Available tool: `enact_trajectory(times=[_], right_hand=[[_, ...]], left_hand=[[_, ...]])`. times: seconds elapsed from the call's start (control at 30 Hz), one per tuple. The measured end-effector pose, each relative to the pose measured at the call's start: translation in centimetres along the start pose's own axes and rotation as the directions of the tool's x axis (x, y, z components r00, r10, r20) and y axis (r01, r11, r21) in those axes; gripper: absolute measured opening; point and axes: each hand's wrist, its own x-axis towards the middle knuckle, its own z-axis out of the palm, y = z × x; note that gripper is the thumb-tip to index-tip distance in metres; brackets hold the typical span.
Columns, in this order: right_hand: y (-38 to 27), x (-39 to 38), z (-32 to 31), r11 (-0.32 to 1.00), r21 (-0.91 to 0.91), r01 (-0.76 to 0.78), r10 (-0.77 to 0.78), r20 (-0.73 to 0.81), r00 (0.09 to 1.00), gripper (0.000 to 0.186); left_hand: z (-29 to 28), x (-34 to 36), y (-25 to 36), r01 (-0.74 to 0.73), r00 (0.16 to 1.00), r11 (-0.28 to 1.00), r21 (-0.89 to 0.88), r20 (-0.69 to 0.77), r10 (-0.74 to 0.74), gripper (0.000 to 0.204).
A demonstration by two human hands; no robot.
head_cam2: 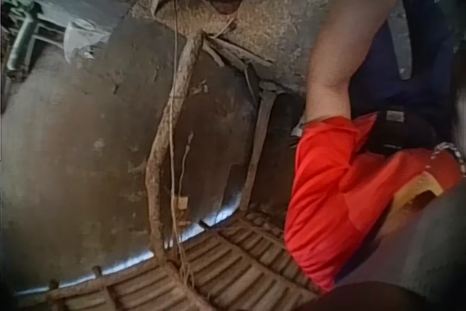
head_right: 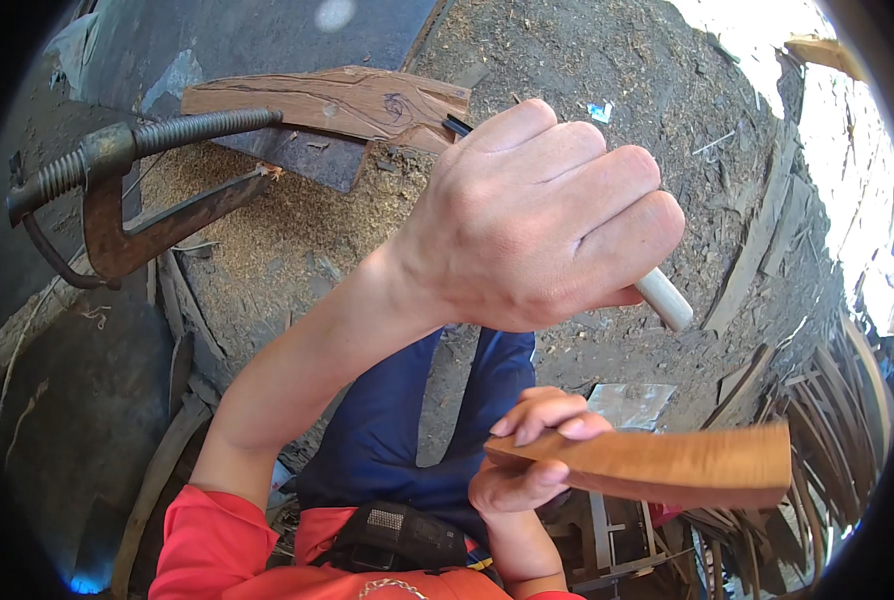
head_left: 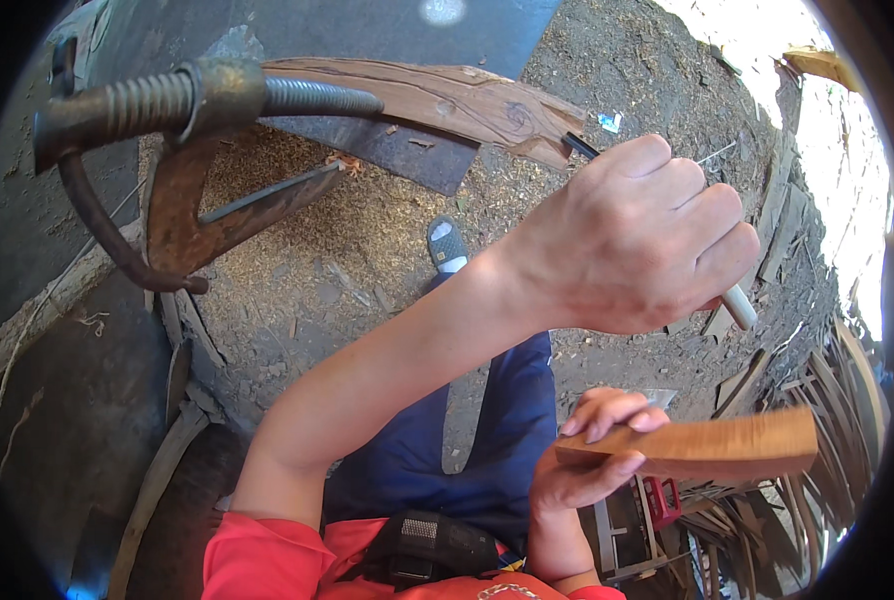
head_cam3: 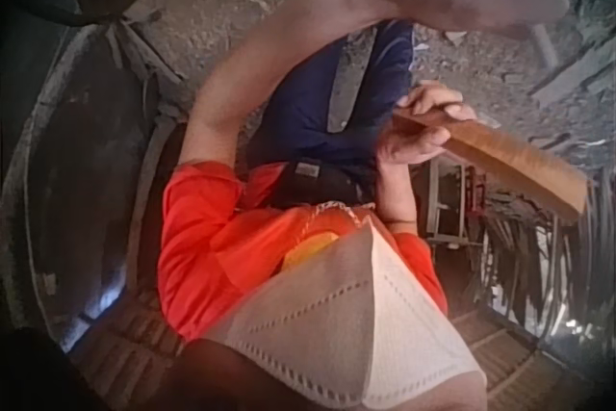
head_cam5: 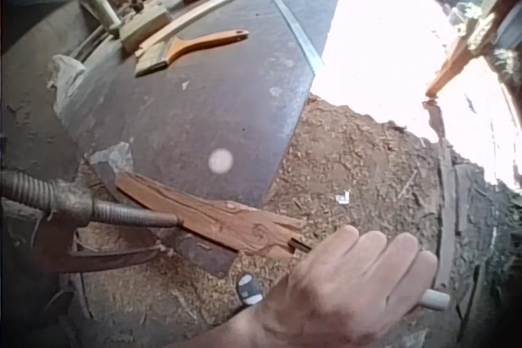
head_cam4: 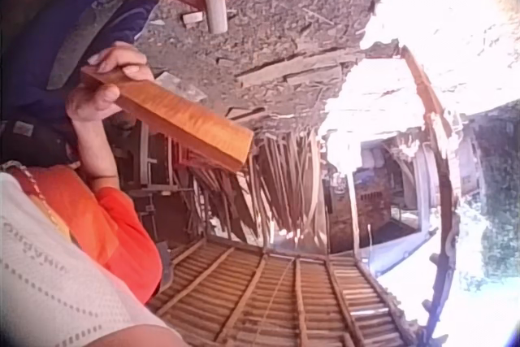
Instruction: The recorder carves a wooden object using a chisel and mallet, then uses a marker to trace a design onto a clamped wooden board.
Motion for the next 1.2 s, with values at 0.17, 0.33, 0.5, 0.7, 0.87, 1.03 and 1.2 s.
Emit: enact_trajectory(times=[0.17,0.33,0.5,0.7,0.87,1.03,1.2], right_hand=[[-0.2,0.1,0.0,1.000,0.010,0.027,-0.027,-0.035,0.999,0.053],[0.0,-0.2,0.5,0.991,-0.130,-0.024,0.066,0.329,0.942,0.045],[0.0,-0.5,1.0,0.989,-0.027,-0.145,0.147,0.200,0.969,0.046],[0.4,-1.0,1.5,0.994,0.070,0.083,-0.075,-0.115,0.991,0.048],[0.4,-1.1,2.2,0.996,0.060,-0.072,0.068,0.066,0.996,0.046],[0.1,-0.6,2.2,0.991,0.029,-0.130,0.119,0.236,0.964,0.045],[-0.2,-0.6,1.9,0.988,0.150,-0.026,0.027,-0.003,1.000,0.046]], left_hand=[[0.0,0.0,-0.2,0.008,1.000,1.000,0.018,0.009,-0.008,0.016],[-0.2,-0.2,-0.3,-0.005,1.000,1.000,-0.014,0.030,0.005,0.015],[-0.6,-0.1,-0.5,-0.008,0.998,0.999,-0.053,0.061,0.011,0.015],[-1.4,-0.2,-0.6,-0.019,0.988,0.996,-0.089,0.151,0.033,0.016],[-1.8,-0.1,-0.9,-0.020,0.982,0.993,-0.118,0.186,0.042,0.016],[-1.9,0.1,-1.2,-0.036,0.986,0.985,-0.167,0.155,0.062,0.018],[-1.9,0.2,-1.1,-0.021,0.983,0.990,-0.143,0.176,0.046,0.018]])
